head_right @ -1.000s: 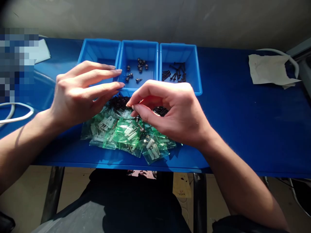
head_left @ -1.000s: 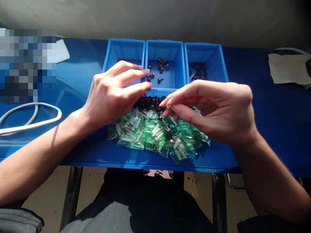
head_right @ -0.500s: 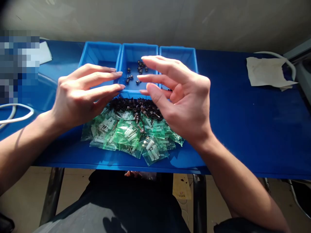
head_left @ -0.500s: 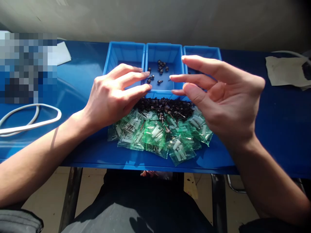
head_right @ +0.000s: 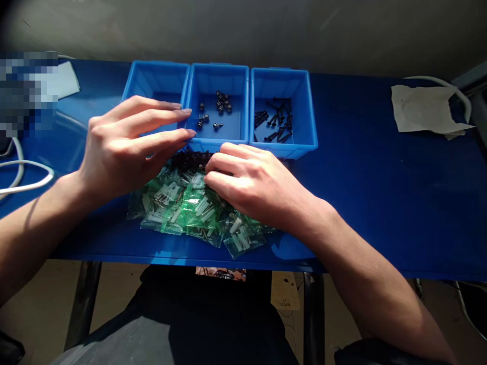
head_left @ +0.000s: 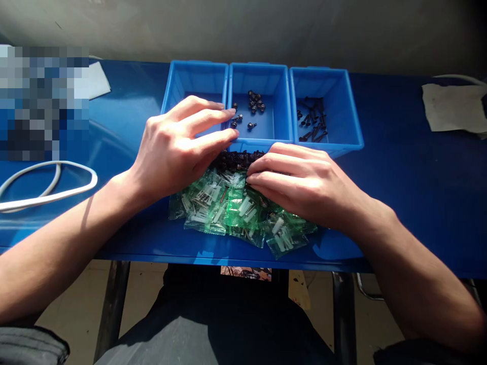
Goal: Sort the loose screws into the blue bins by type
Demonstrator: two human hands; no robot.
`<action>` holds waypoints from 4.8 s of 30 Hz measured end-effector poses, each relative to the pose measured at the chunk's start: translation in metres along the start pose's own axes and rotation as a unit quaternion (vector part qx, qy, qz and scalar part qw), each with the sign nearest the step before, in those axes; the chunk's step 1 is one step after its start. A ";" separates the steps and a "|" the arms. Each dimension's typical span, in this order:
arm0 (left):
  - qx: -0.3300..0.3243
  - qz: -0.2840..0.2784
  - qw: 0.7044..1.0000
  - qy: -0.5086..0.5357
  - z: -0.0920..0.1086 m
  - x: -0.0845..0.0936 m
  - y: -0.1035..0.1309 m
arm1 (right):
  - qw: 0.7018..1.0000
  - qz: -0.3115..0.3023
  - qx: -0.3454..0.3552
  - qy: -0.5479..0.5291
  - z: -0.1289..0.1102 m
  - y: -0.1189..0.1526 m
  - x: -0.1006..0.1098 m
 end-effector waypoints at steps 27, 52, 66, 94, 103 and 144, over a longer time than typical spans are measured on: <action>-0.019 0.014 1.000 0.008 0.001 0.003 0.000 | 0.998 0.022 0.029 0.049 -0.020 -0.019 -0.005; 0.028 0.010 0.998 0.049 -0.003 0.006 -0.003 | 0.996 -0.007 0.062 0.066 -0.013 -0.024 0.003; 0.005 -0.012 1.000 0.026 -0.005 0.005 -0.002 | 0.991 0.131 -0.003 -0.028 0.016 0.007 0.022; -0.041 0.104 0.990 0.084 0.032 0.037 -0.021 | 0.925 0.178 -0.168 -0.292 0.011 -0.001 0.028; 0.012 0.067 0.997 0.031 0.006 0.026 -0.009 | 0.915 0.352 -0.185 -0.076 0.058 0.018 0.072; -0.026 0.000 0.999 0.028 -0.004 0.001 0.000 | 0.995 0.080 -0.057 -0.026 0.012 0.001 0.021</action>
Point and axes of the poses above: each hand's wrist, its own y-axis away from the middle knuckle, its own x-axis out of the back of the hand, z = x × y, the point moved 8 cm from there along -y, towards the middle knuckle, and after that the axes turned 13 degrees about -x, right-handed, at the moved point
